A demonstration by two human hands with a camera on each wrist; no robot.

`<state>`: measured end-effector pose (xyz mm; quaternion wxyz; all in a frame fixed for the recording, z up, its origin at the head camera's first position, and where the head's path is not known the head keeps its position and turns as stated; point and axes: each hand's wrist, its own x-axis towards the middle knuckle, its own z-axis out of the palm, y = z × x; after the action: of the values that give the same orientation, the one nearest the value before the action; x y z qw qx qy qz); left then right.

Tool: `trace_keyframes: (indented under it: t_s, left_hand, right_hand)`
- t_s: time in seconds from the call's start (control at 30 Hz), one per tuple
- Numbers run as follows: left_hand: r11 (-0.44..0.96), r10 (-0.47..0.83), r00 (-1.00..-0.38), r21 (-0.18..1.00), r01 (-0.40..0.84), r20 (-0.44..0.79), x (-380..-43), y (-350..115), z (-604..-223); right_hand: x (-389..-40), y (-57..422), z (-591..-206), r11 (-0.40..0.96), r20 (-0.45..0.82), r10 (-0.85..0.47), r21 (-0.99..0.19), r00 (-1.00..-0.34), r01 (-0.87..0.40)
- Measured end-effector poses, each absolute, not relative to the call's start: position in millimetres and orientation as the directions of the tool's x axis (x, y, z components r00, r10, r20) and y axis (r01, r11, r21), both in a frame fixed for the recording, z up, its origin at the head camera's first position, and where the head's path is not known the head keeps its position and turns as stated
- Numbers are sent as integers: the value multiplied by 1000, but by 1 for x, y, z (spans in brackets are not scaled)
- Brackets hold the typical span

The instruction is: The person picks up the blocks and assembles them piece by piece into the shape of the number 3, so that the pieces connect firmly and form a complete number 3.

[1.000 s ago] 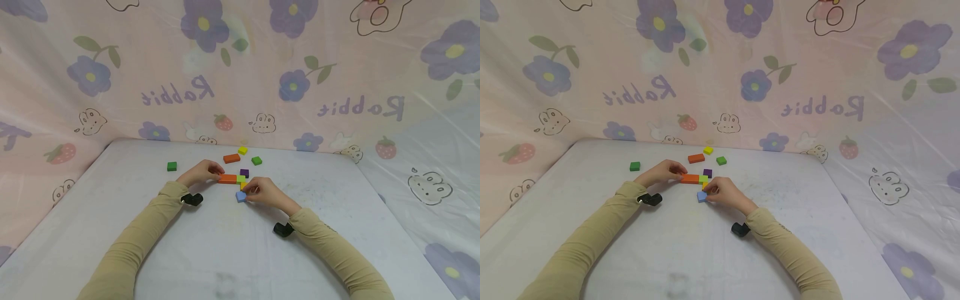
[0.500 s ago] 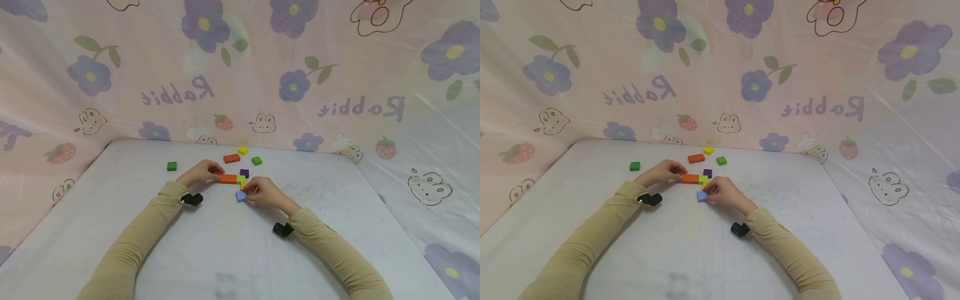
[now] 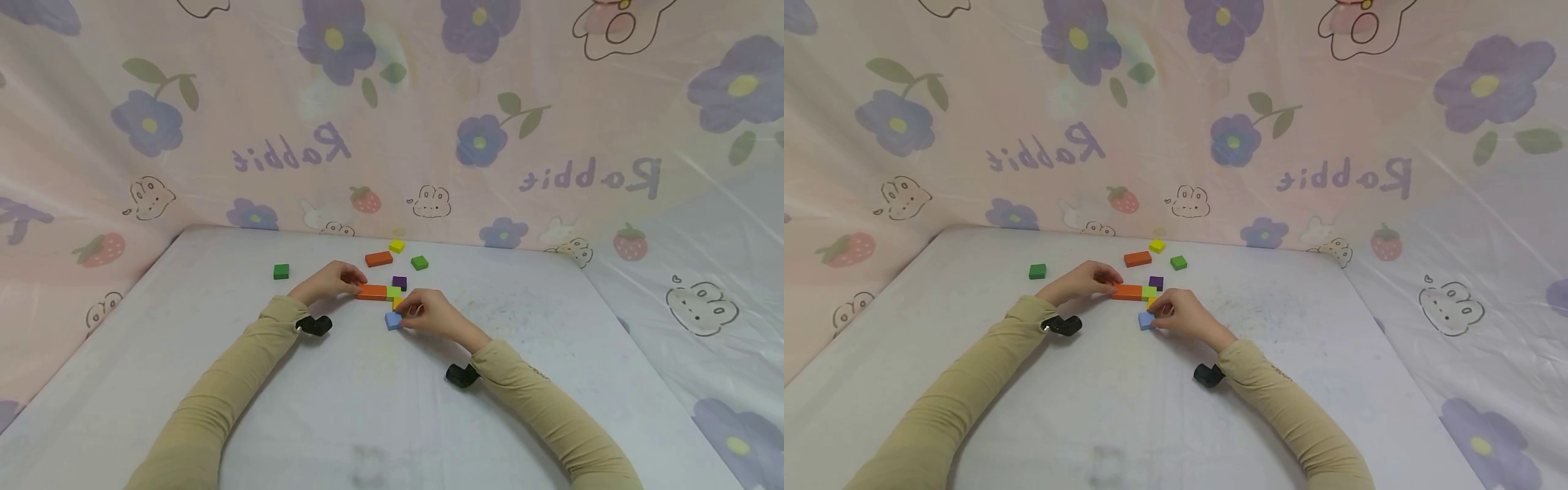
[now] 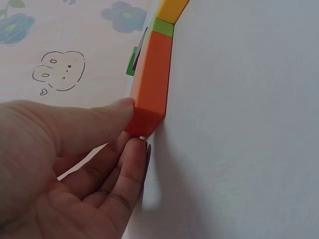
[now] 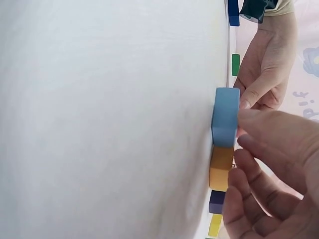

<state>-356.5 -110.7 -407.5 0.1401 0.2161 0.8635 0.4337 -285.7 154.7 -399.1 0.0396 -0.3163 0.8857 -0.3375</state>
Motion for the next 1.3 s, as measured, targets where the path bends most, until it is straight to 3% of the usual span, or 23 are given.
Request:
trace_keyframes:
  t_s: [0.77,1.03,1.3]
  left_hand:
    - [493,485,-872,846,204,-72,-357,-119,-401]
    - [284,478,-878,945,163,8,-347,-165,-373]
    - [284,504,-864,940,188,20,-328,-221,-365]
  right_hand:
    - [-285,155,-399,584,138,-588,-610,-797,-536]
    - [-288,157,-402,574,143,-590,-618,-795,-537]
    - [-289,157,-402,572,138,-595,-620,-792,-537]
